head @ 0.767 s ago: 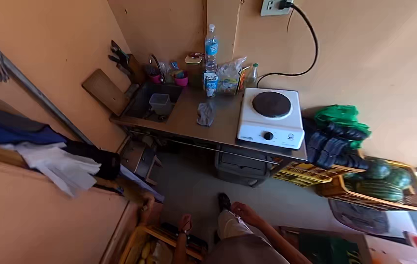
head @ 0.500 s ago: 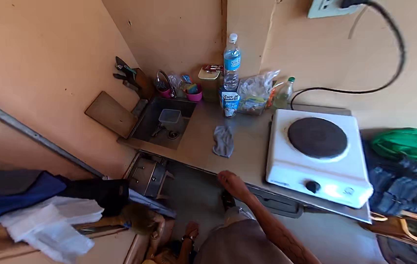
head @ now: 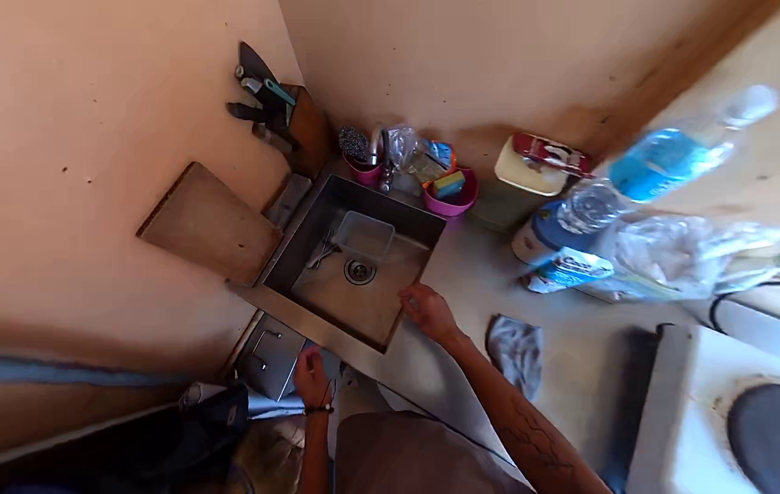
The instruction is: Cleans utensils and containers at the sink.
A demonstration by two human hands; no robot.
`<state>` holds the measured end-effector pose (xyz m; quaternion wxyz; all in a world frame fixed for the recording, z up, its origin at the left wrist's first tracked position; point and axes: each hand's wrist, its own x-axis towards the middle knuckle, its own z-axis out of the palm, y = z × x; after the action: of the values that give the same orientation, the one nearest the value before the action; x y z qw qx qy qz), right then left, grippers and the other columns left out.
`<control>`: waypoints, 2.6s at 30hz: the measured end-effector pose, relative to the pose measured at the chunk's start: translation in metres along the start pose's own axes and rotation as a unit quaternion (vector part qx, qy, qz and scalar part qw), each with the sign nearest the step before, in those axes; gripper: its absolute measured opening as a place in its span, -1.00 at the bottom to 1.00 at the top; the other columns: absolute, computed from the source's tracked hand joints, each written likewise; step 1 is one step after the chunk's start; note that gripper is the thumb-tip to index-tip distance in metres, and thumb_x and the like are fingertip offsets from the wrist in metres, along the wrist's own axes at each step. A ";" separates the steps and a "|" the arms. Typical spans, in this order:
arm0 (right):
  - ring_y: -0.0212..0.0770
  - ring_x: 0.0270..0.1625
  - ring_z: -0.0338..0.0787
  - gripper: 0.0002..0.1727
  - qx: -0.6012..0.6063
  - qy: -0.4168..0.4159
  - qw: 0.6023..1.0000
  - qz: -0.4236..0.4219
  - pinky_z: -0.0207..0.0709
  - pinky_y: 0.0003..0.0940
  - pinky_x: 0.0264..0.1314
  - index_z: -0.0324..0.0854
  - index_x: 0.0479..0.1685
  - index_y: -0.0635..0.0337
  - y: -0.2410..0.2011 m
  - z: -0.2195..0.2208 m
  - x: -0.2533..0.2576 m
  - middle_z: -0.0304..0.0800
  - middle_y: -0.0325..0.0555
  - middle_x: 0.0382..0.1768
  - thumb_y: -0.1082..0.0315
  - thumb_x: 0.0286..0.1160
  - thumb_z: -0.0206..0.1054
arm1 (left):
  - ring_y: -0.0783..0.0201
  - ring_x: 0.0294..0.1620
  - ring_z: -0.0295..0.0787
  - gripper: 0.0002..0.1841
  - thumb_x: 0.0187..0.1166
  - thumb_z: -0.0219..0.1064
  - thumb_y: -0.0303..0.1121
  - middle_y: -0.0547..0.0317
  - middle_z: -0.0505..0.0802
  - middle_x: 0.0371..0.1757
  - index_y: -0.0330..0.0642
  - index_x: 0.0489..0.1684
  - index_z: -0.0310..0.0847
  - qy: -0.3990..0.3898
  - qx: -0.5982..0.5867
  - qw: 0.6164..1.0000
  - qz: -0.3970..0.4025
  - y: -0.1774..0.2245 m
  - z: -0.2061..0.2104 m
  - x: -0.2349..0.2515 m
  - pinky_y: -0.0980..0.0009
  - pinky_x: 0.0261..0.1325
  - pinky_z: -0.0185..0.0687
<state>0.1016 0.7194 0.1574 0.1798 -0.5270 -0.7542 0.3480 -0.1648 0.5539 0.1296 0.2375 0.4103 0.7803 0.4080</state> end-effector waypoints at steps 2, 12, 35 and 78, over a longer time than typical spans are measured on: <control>0.09 0.49 0.67 -0.63 -0.101 0.014 0.995 -0.017 0.48 0.12 0.53 0.72 0.34 0.14 -0.002 0.021 0.073 0.76 0.07 0.37 0.27 0.64 0.25 | 0.01 -0.09 0.87 -0.70 0.68 0.10 -0.47 -0.24 0.88 -0.09 -0.51 0.07 0.72 -0.052 0.043 0.994 0.085 0.000 0.007 0.081 0.08 0.13 0.76; 0.39 0.45 0.65 -0.36 -0.209 -0.279 0.918 0.190 -0.04 0.49 0.75 0.76 0.21 0.28 -0.003 0.052 0.179 0.81 0.33 0.21 -0.14 0.80 0.04 | -0.05 0.14 0.86 -0.67 0.69 0.08 -0.45 -0.19 0.88 0.10 -0.39 0.11 0.78 -0.279 0.097 0.949 0.109 -0.028 0.009 0.257 0.06 0.32 0.70; 0.34 0.39 0.64 -0.69 -0.415 -0.427 0.775 0.211 -0.13 0.71 0.55 0.76 0.02 0.42 -0.106 0.073 0.356 0.78 0.28 0.16 0.31 0.55 0.33 | -0.23 0.74 0.29 -0.24 0.66 0.27 0.01 -0.33 0.41 0.71 -0.27 0.77 0.22 -0.468 0.391 0.787 -0.094 0.007 0.056 0.297 -0.07 0.70 0.26; -0.09 0.05 0.89 -0.58 -0.195 0.238 0.933 0.189 0.36 0.27 0.64 0.85 -0.32 0.07 -0.111 0.020 -0.008 0.93 -0.20 -0.24 -0.02 0.72 0.25 | 0.46 -0.75 0.34 -0.81 0.88 -0.05 -0.23 0.42 0.41 -0.66 0.00 -0.06 0.45 -0.447 -0.131 0.814 -0.348 0.021 0.126 0.319 0.54 -0.60 0.44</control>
<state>0.0176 0.6827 0.2234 0.1787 -0.7517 -0.6290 0.0862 -0.2424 0.8829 0.0655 0.7375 0.2138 0.6181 0.1681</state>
